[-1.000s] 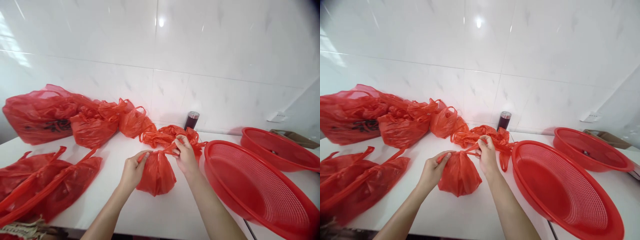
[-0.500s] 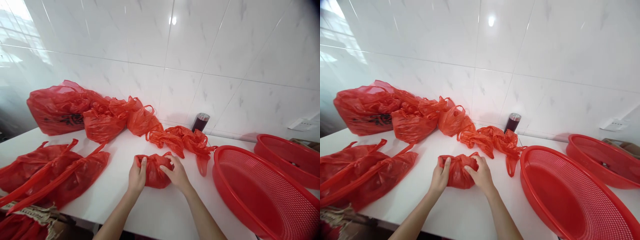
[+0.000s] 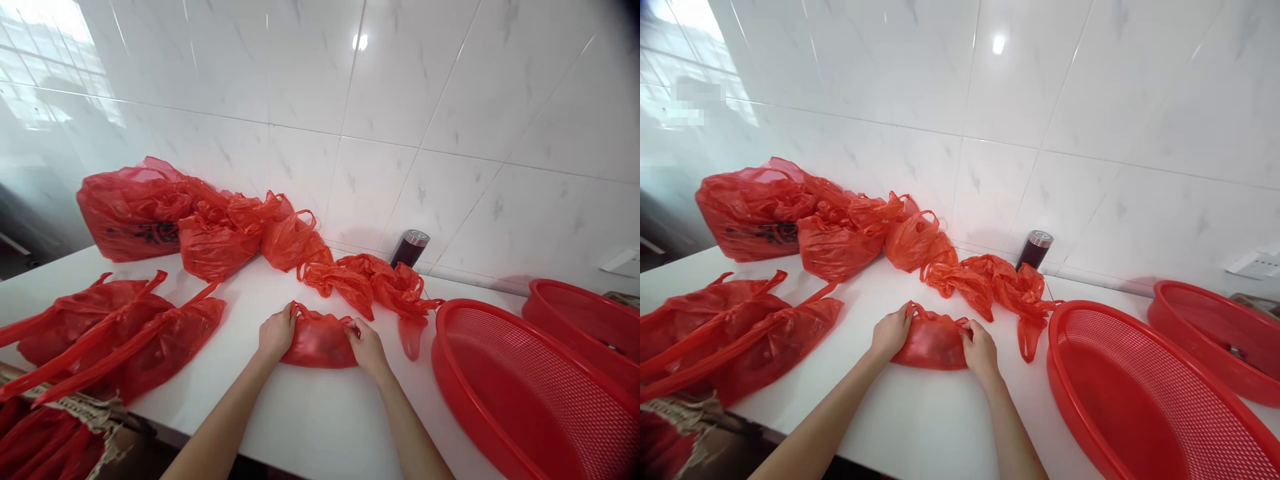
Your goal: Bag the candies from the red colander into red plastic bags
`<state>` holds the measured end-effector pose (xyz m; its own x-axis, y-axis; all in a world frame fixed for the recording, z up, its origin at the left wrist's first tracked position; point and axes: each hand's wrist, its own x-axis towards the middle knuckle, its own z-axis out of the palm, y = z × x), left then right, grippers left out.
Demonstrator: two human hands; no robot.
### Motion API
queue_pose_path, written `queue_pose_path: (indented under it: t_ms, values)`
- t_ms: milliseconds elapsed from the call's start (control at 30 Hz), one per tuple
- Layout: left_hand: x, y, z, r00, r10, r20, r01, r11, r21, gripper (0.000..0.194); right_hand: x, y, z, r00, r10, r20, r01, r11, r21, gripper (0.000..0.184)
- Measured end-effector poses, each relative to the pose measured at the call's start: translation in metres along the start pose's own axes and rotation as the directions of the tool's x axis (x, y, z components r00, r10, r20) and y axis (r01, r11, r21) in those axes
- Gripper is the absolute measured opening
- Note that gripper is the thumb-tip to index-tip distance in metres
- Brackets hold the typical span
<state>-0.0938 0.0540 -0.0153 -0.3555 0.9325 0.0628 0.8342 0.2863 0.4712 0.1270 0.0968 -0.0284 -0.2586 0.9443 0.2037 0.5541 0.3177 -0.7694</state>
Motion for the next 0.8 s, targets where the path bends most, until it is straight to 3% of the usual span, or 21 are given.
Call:
queue_pose_path:
  t_ms: [233,433,633,800]
  values:
    - [0.014,-0.002,0.008,1.000,-0.023,0.019,0.021,0.995,0.102,0.034,-0.002,0.011,0.009,0.999,0.017,-0.029,-0.022,0.981,-0.195,0.018]
    - [0.020,-0.002,0.013,1.000,-0.025,0.012,0.024,0.998,0.061,0.032,-0.002,0.012,0.016,0.996,-0.018,-0.083,-0.009,0.951,-0.310,0.022]
    - [0.019,-0.008,0.015,0.998,-0.064,-0.026,0.061,0.992,-0.112,0.032,-0.004,0.012,0.016,0.991,-0.037,-0.126,-0.006,0.944,-0.330,0.021]
    - [0.011,-0.033,-0.008,0.985,-0.171,0.002,0.158,0.908,-0.389,0.031,-0.008,0.010,0.011,0.992,-0.030,-0.124,-0.007,0.958,-0.288,0.029]
